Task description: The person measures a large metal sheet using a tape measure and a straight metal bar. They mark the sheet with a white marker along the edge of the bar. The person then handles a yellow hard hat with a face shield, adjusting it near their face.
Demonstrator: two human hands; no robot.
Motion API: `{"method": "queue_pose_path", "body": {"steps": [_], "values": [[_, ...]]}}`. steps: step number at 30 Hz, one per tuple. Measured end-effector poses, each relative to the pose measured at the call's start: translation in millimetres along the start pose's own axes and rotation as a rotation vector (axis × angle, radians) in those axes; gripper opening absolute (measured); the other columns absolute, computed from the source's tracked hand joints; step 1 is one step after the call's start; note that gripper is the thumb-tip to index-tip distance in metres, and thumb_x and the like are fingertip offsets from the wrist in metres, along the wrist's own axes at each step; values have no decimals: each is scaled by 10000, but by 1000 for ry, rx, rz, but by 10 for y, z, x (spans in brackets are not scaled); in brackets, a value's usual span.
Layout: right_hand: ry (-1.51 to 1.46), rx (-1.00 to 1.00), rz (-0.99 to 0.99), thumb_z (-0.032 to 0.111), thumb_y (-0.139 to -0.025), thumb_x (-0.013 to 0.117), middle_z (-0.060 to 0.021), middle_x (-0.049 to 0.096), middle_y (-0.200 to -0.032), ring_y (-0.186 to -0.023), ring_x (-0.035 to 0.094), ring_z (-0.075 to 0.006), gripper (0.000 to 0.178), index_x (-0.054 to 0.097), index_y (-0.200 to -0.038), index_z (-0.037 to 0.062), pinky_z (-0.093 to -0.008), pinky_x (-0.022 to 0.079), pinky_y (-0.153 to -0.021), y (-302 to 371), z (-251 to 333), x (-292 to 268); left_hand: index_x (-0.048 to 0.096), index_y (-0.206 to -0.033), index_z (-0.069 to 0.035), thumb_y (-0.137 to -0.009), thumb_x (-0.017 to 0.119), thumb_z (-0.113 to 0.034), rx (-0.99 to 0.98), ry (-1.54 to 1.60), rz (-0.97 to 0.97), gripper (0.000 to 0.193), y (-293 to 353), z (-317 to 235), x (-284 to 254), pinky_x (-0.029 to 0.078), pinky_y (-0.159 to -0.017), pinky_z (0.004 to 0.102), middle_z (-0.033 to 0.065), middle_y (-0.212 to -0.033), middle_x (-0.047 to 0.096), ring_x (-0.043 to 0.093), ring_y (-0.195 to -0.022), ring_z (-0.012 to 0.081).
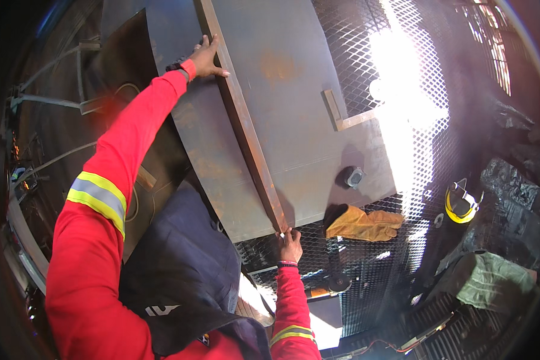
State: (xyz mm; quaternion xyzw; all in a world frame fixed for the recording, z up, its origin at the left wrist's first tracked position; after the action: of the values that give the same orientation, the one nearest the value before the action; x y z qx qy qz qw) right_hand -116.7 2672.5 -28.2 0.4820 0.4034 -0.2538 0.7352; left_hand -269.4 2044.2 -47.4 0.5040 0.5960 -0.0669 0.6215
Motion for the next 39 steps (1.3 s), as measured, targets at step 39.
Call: {"method": "queue_pose_path", "body": {"steps": [39], "values": [[-1161,-128,-98,68,-894,624,-115,699,-851,-592,599,-99,213,650,-1077,-36,-229,482,-524,-2793,2522,-2308,-140,-1498,-19,-638,842,-513,-247,-30,115,1396,127,-252,-305,158,-1060,737,147,-1610,28,54,-1473,375]]}}
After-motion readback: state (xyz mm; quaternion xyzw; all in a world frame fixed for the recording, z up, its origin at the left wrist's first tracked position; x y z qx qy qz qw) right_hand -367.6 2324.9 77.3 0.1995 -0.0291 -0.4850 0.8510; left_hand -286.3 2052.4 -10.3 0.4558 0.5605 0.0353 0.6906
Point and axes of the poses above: each hand's wrist, its own y-axis away from the middle knuckle, its own x-axis out of the palm, z = x × y, the point moved 1 cm from there along -y, towards the middle knuckle
